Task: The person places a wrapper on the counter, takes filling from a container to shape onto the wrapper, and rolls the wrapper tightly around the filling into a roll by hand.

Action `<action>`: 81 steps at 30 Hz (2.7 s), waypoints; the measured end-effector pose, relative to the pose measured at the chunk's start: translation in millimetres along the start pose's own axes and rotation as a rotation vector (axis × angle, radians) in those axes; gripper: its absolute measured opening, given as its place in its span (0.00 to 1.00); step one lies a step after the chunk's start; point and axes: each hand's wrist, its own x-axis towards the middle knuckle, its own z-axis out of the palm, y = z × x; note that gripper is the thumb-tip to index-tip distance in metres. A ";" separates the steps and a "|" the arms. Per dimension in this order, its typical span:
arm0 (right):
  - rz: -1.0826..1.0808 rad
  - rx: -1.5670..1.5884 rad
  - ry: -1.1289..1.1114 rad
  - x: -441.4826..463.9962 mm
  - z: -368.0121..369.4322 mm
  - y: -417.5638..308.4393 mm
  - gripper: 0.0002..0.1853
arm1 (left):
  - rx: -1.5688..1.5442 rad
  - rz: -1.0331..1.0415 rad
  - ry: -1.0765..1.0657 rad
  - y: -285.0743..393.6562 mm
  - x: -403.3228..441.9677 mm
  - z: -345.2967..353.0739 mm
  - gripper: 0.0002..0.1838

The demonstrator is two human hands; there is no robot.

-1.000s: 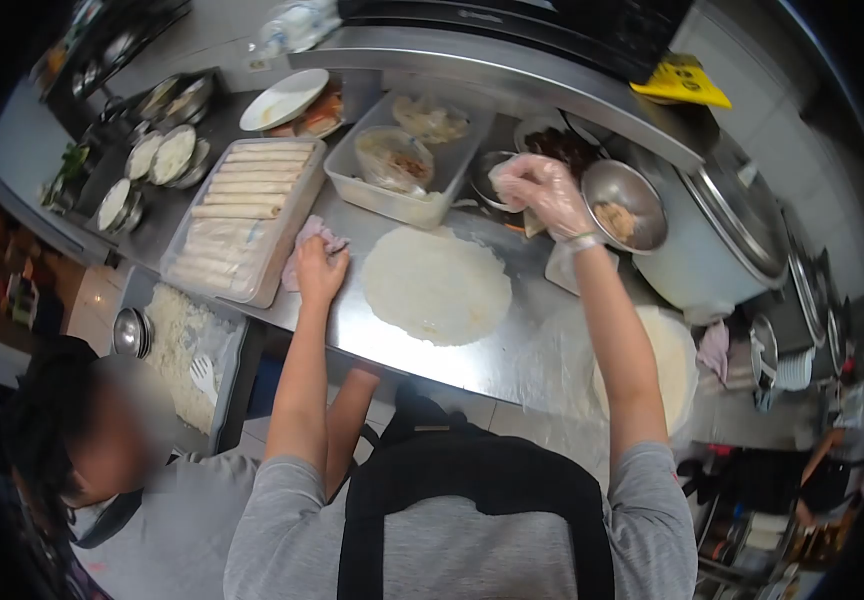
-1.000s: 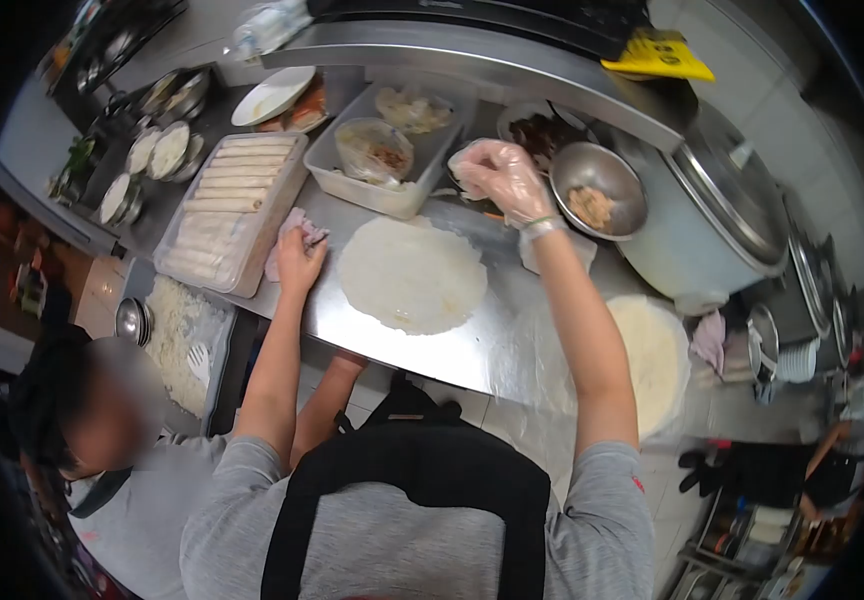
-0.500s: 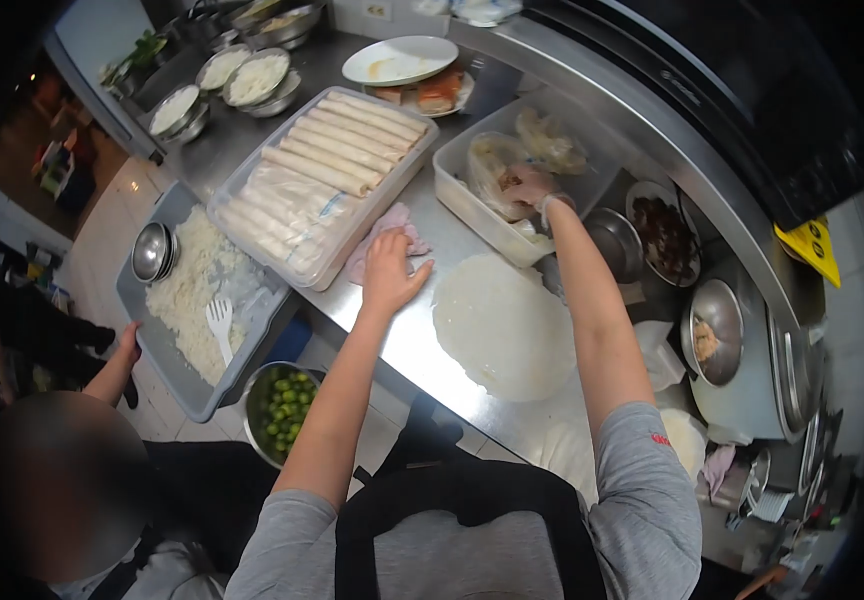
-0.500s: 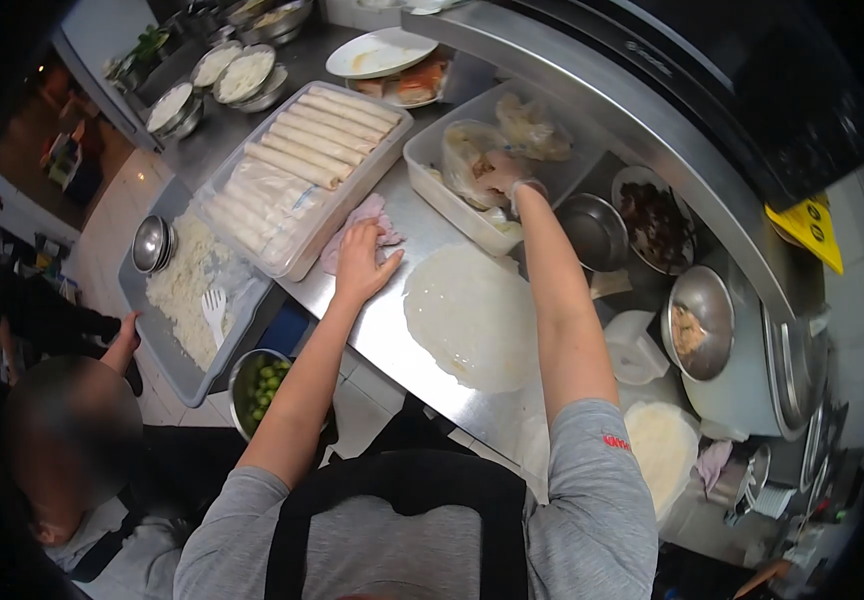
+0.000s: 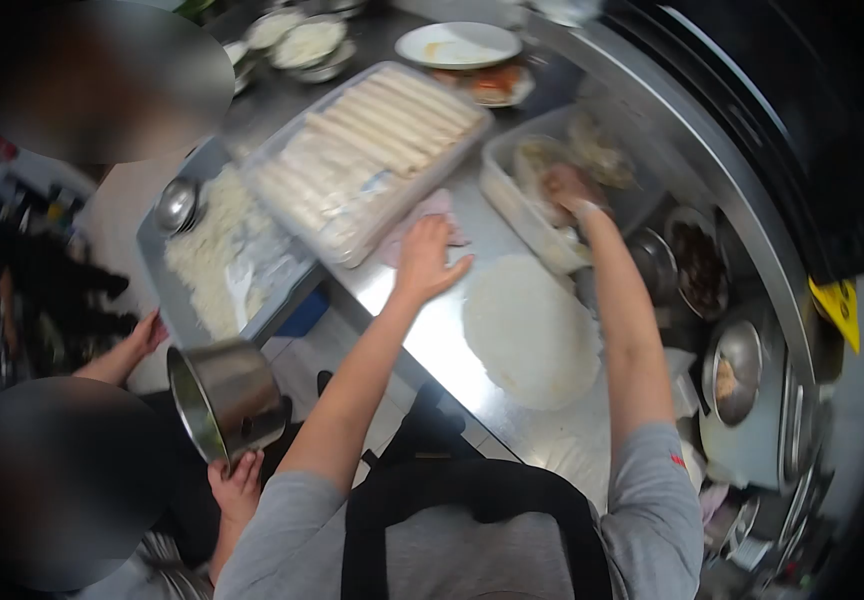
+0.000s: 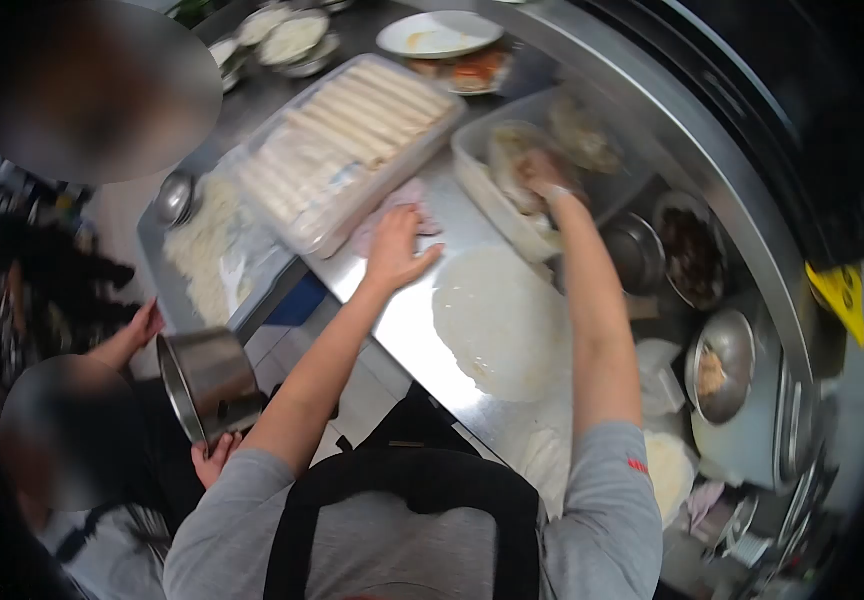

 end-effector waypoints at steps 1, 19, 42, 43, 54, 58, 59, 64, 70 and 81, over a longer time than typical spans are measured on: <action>-0.037 0.178 0.002 -1.4 5.3 3.3 0.13 | -0.033 -0.004 0.022 -0.5 -2.7 1.9 0.28; -0.127 -0.059 0.186 27.9 23.5 34.7 0.12 | -0.030 -0.059 0.048 -5.2 -12.8 -3.7 0.31; 0.028 0.095 0.108 24.3 20.5 51.2 0.12 | -0.027 -0.034 0.003 -4.0 -8.5 -8.9 0.34; 0.037 0.178 0.096 24.0 22.0 52.2 0.11 | -0.023 -0.030 0.001 -4.1 -8.2 -8.6 0.34; -0.018 0.467 -0.018 51.2 56.7 90.7 0.06 | -0.028 -0.012 0.002 -8.1 -8.9 -3.6 0.34; -0.183 0.589 -0.002 65.8 67.9 113.1 0.10 | -0.007 -0.036 0.031 -8.6 -11.8 -1.4 0.34; -0.198 0.596 -0.011 66.0 63.5 100.8 0.10 | -0.023 -0.030 0.027 -7.9 -11.3 -2.1 0.34; -0.011 0.235 0.054 29.7 43.7 50.7 0.11 | -0.010 0.000 0.060 -9.3 -11.8 2.2 0.34; 0.036 0.230 -0.116 55.7 50.6 85.5 0.15 | 0.024 0.008 0.055 -12.3 -12.0 2.3 0.35; -0.014 -0.047 0.077 64.1 46.8 104.9 0.14 | -0.006 0.020 0.103 -7.6 -12.4 0.8 0.31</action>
